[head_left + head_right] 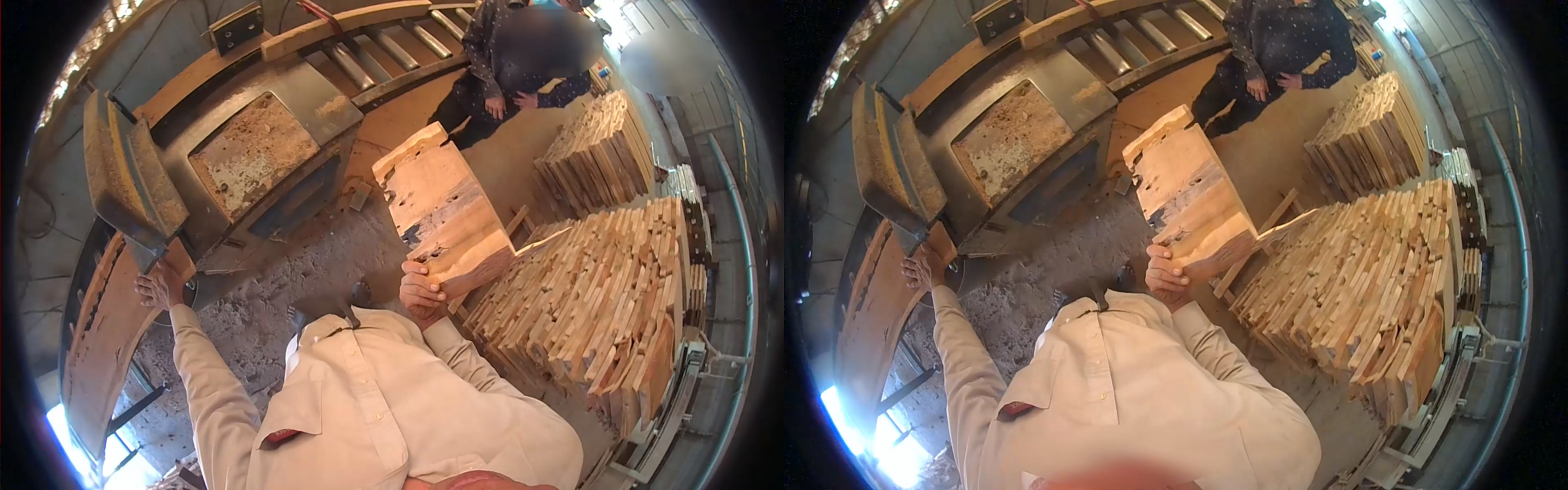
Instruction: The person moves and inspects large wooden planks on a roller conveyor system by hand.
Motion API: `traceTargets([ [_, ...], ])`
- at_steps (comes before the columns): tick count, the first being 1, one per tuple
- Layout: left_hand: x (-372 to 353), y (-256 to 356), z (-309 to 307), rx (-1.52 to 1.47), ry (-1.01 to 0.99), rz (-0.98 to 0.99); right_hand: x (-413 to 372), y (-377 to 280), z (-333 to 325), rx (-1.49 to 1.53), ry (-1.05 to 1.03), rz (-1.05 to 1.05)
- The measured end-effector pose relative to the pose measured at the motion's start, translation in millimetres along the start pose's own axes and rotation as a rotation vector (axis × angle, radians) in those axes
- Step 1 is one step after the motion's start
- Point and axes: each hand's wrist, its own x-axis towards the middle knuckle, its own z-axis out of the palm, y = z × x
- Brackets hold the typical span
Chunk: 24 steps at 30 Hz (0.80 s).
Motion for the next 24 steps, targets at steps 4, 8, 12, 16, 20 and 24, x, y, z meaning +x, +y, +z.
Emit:
traceTargets([
  [4,5.8,-3.8,15.6,0.126,0.024,0.048,-16.9,0.7,1.3,0.014,0.043,-0.025],
  [8,29.8,-42.9,75.3,0.274,0.213,0.263,-57.2,-36.8,7.4,-0.435,0.422,-0.002],
  [12,-87.9,-9.2,-45.2,-0.552,0.278,0.410,-73.9,-67.2,21.7,-1.271,1.203,0.001],
  [16,-210.5,27.4,-95.8,-0.970,-0.315,0.299,-52.2,-82.0,-10.8,-1.382,1.473,0.198],
  [20,-287.3,34.4,-32.7,-1.185,-1.278,-0.147,-47.2,-101.5,-74.8,-1.474,1.505,0.350],
  [24,-295.6,3.6,-15.6,-0.900,-1.577,-0.140,-27.9,-85.6,-122.3,-1.518,1.497,0.540],
])
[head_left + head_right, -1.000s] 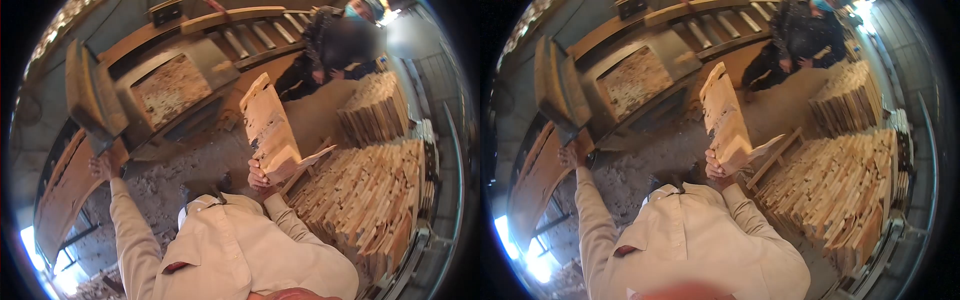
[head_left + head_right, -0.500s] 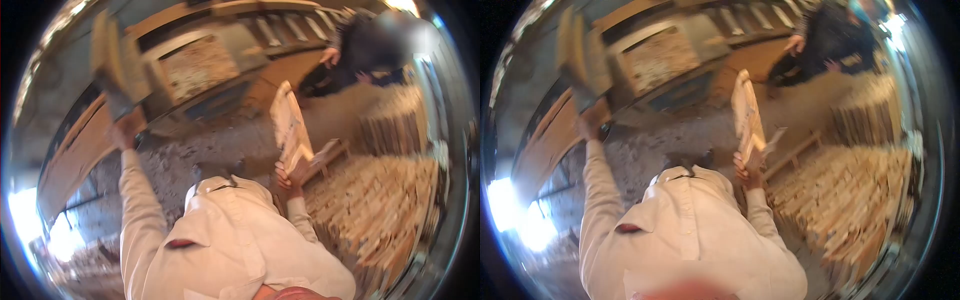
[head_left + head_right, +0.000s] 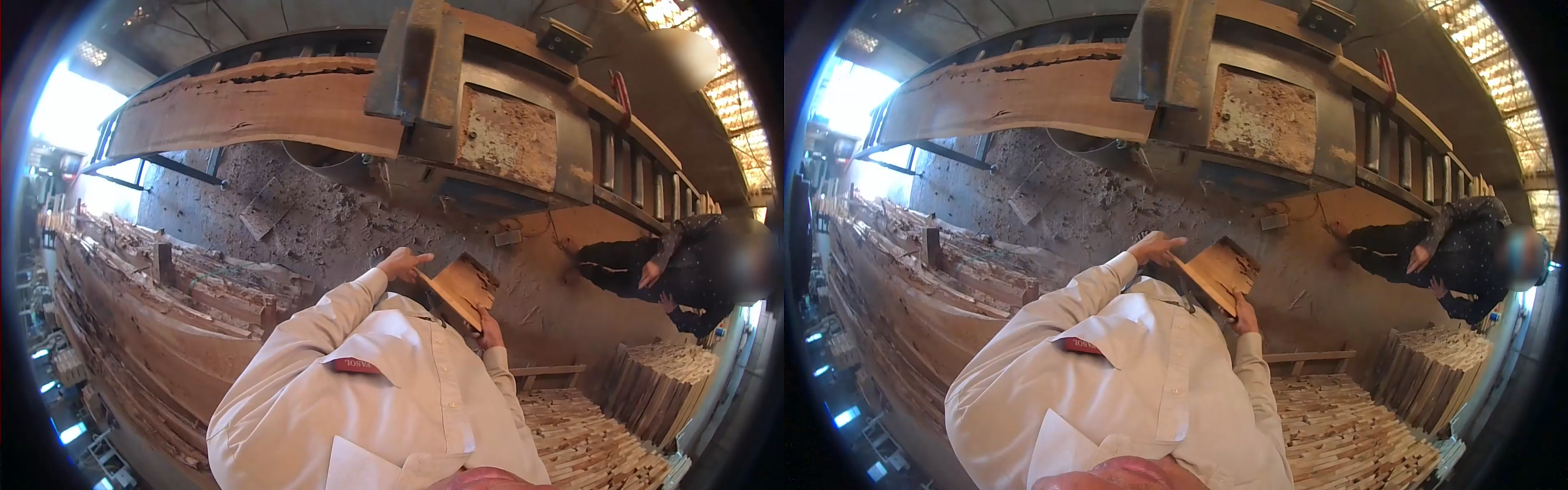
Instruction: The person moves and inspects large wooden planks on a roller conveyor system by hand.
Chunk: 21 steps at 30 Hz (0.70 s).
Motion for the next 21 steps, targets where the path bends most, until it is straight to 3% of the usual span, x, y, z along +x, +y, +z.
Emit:
traceTargets([
  [2,11.1,-48.2,-24.7,-0.138,-0.022,0.302,5.9,-8.4,28.7,-0.083,-0.010,0.040],
  [4,0.2,-60.3,-36.1,-0.681,0.159,0.283,20.9,-10.5,50.9,-0.091,-0.024,0.084],
  [6,-2.5,-77.2,-49.3,-0.814,0.116,0.286,39.4,-10.7,66.5,-0.097,-0.134,0.093],
  [7,-3.1,-86.6,-52.0,-0.883,0.095,0.285,44.2,-11.4,79.5,-0.173,-0.090,0.093],
  [11,-28.9,-96.9,-54.6,-0.831,0.082,0.186,51.0,-19.4,127.9,-0.240,-0.075,0.115],
  [14,-53.0,-95.3,-58.7,-0.966,-0.027,0.004,64.9,-19.3,143.7,-0.356,-0.150,0.140],
  [17,-29.7,-123.4,-52.2,-1.049,-0.030,0.143,64.3,-23.6,168.3,-0.472,-0.088,0.133],
  [21,-15.2,-147.3,-61.1,-1.212,0.095,0.088,62.6,-30.7,187.3,-0.371,-0.114,0.114],
])
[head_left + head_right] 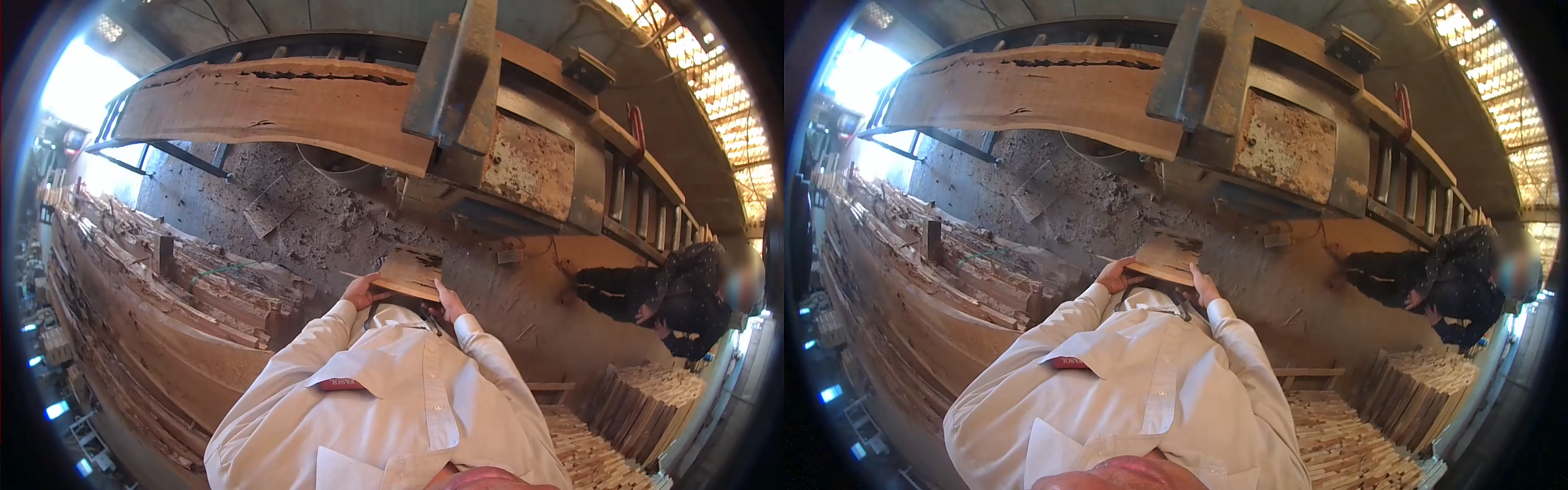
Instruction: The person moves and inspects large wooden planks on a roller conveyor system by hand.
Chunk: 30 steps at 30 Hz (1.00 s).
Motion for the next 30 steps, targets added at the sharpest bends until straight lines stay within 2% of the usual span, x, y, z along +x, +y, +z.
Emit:
traceTargets([
  [2,7.1,2.5,-20.4,-0.064,0.013,0.023,4.3,1.2,-5.6,-0.012,-0.047,-0.014],
  [5,11.2,13.3,-32.7,-0.048,0.126,0.124,10.9,18.2,-32.6,-0.224,0.131,-0.244],
  [8,15.0,30.4,-56.0,-0.095,0.173,0.271,12.5,57.6,-77.6,-0.108,0.203,-0.325],
  [10,34.1,38.3,-100.9,0.346,0.139,0.573,6.4,97.2,-107.3,0.002,0.279,-0.321],
  [12,11.0,68.6,-73.2,-0.216,0.104,0.470,4.5,146.9,-137.7,0.095,0.324,-0.293],
  [14,14.0,102.9,-68.8,-0.194,0.021,0.571,-5.4,188.6,-157.5,0.108,0.358,-0.268],
  [16,13.6,141.8,-52.9,-0.149,-0.027,0.649,-13.0,220.8,-167.5,-0.287,0.472,-0.229],
  [18,17.2,199.1,-27.8,-0.089,-0.061,0.637,-20.0,242.8,-169.0,-0.654,0.567,-0.174],
  [19,33.7,230.0,-18.3,-0.162,-0.100,0.649,-23.7,248.9,-165.9,-0.800,0.601,-0.150],
  [20,52.2,256.7,-12.5,-0.233,-0.136,0.656,-26.8,251.6,-162.2,-0.896,0.621,-0.132],
  [23,91.2,309.8,-10.7,-0.322,-0.069,0.648,-28.8,249.2,-149.0,-1.013,0.681,-0.121],
  [25,101.3,308.9,-18.6,0.140,0.110,0.654,-28.9,240.3,-137.3,-0.954,0.725,-0.155],
  [27,114.5,311.0,-18.9,0.359,0.104,0.773,-26.3,221.5,-124.2,-0.695,0.754,-0.208],
  [28,125.6,306.9,-21.7,0.339,0.010,0.884,-36.7,201.1,-104.1,-0.414,0.713,-0.237],
  [30,72.6,290.2,19.9,-0.076,-0.017,0.751,-52.0,161.2,-70.3,0.145,0.641,-0.292],
])
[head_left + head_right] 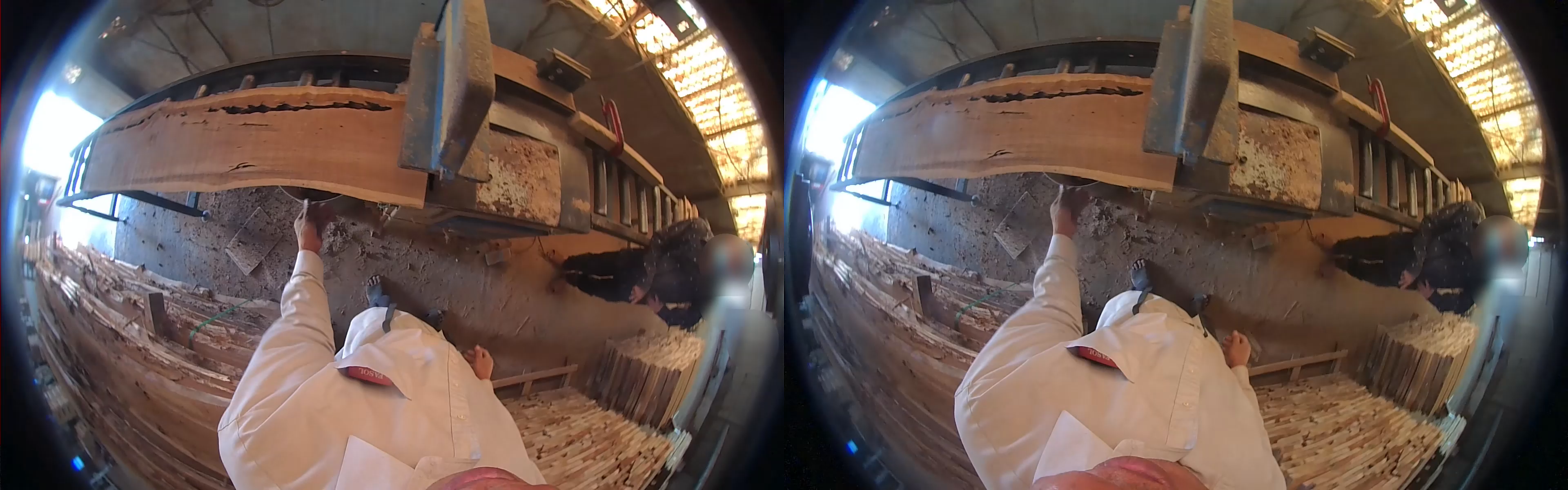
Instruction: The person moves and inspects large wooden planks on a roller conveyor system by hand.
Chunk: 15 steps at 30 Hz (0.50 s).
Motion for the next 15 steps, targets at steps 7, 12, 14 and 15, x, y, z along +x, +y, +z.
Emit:
traceTargets([
  [7,-46.4,71.5,88.2,-0.094,0.049,0.158,1.7,-53.5,33.2,0.006,-0.062,-0.138],
  [12,-27.9,79.8,105.0,0.199,0.041,0.093,31.6,-90.4,54.6,0.110,-0.258,-0.264],
  [14,-25.8,77.9,102.2,0.100,0.009,0.078,27.6,-130.1,71.9,0.050,-0.297,-0.288],
  [15,-26.4,77.2,102.0,0.049,-0.009,0.071,28.1,-146.8,80.4,0.020,-0.315,-0.302],
])
